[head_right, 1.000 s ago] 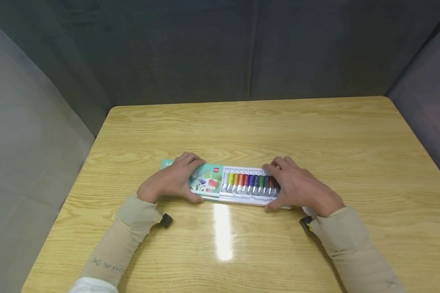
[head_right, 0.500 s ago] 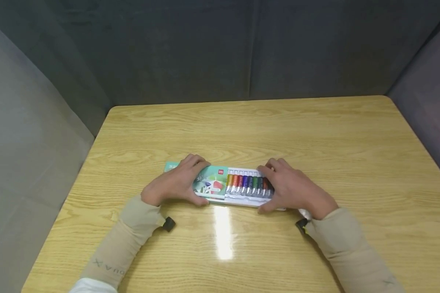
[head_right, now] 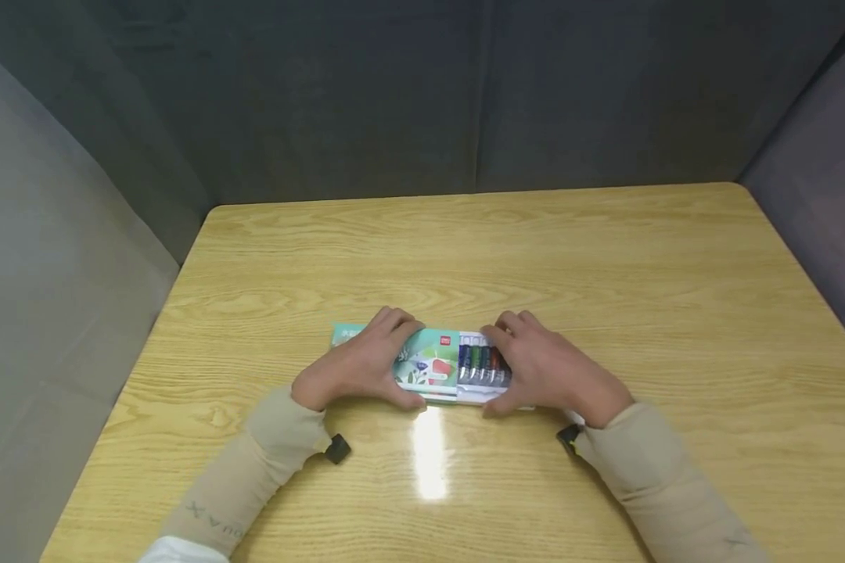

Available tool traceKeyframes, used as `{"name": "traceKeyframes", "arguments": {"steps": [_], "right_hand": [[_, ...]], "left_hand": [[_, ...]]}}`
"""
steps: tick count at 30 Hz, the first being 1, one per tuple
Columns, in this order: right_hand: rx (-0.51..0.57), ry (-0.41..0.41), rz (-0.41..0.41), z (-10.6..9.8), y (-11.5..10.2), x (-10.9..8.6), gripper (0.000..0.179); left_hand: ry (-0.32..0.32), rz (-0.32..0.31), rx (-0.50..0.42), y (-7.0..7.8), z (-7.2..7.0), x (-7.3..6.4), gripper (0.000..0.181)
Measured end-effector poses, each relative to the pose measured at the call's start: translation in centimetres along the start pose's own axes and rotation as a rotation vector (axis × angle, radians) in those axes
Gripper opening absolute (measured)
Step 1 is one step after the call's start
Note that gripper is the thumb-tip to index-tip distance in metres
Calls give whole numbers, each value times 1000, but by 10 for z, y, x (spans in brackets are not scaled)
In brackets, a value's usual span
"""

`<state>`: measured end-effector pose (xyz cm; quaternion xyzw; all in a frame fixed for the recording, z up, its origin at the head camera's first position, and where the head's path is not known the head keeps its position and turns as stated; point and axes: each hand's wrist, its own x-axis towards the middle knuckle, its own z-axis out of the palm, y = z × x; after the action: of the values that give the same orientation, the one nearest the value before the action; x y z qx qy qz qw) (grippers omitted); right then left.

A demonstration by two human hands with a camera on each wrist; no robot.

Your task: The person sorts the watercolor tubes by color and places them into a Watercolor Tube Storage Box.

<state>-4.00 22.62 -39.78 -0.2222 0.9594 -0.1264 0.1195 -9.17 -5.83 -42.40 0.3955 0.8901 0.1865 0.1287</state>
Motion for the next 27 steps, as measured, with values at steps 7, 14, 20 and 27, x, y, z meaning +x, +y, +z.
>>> {"name": "traceKeyframes", "arguments": {"steps": [7,14,20,27], "right_hand": [[56,5,-34,4,-4,2,111],[94,21,-71,6,-3,4,114],[118,15,-75,6,-6,4,119],[168,-1,-95,8,-12,7,116]], "left_hand": [[-24,-22,-13,14,6,5,108],[-21,-31,-14,21,10,9,108],[-9,-20,-1,24,12,13,105],[8,3,23,29,14,16,102]]}}
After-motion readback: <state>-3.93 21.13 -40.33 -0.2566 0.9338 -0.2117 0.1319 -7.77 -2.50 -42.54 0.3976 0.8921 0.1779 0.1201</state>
